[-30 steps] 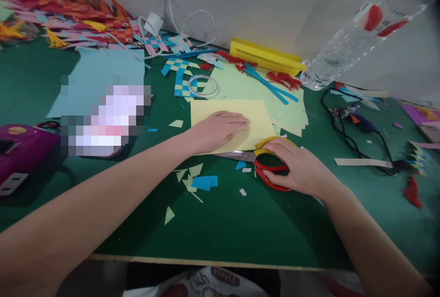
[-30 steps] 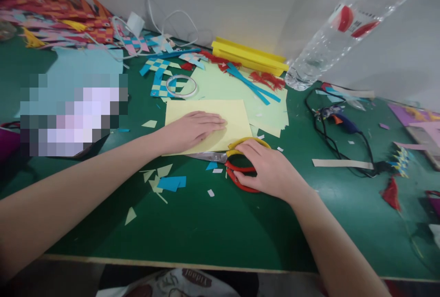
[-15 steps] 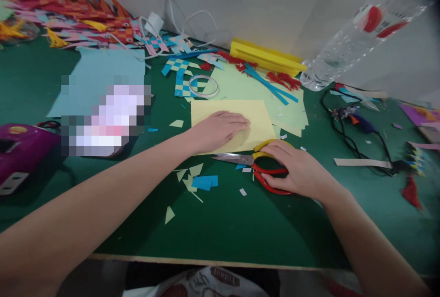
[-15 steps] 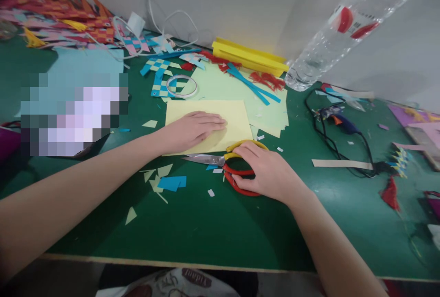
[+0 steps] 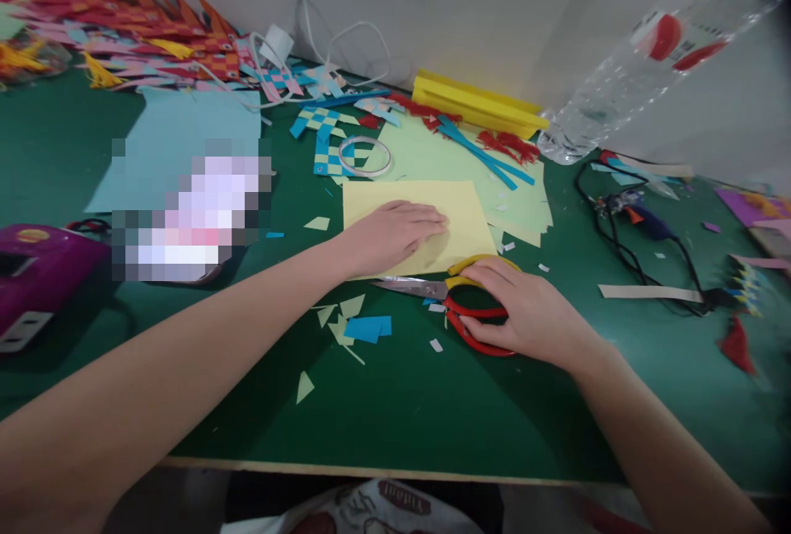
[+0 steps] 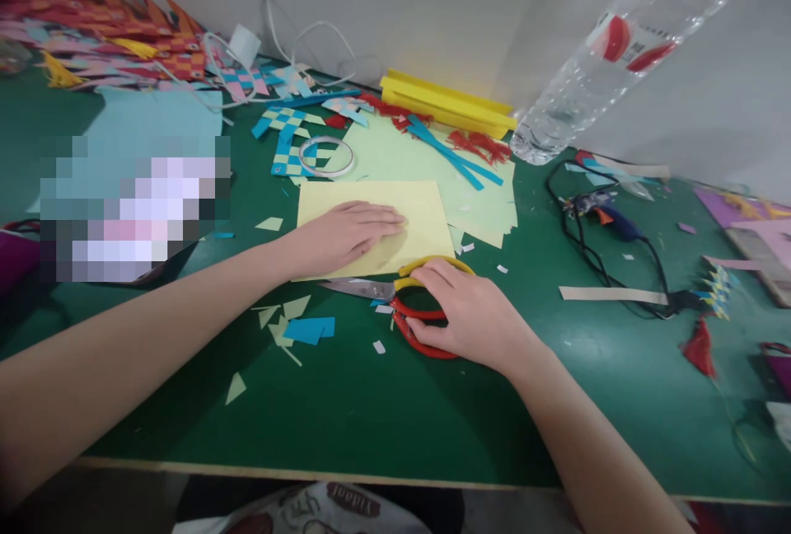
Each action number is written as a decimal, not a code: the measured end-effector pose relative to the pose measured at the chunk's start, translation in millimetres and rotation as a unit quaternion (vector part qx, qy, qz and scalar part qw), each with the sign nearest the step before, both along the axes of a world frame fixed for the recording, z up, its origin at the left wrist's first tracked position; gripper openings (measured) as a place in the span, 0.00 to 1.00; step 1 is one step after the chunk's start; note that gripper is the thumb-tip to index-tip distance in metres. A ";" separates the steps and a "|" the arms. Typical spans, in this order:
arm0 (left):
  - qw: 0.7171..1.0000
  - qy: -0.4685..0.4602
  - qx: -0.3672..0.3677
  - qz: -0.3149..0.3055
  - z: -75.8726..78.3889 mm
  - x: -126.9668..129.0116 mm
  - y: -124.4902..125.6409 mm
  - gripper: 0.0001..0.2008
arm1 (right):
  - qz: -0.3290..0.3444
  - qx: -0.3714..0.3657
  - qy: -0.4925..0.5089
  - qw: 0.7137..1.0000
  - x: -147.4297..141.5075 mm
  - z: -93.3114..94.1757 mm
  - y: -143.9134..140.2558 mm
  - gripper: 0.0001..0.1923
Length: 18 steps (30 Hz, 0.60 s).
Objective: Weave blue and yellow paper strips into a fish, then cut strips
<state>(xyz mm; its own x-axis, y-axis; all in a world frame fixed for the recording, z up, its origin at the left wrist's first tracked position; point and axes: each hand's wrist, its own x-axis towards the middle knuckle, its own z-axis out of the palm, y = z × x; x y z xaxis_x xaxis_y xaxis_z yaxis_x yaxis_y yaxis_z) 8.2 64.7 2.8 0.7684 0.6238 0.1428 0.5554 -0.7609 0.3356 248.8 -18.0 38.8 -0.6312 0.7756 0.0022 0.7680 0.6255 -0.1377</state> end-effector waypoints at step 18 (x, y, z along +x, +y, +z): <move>1.000 -0.004 0.003 -0.002 -1.0 0.6 0.2 0.23 | 0.014 0.022 0.018 0.999 -17.4 -3.3 -6.6 0.23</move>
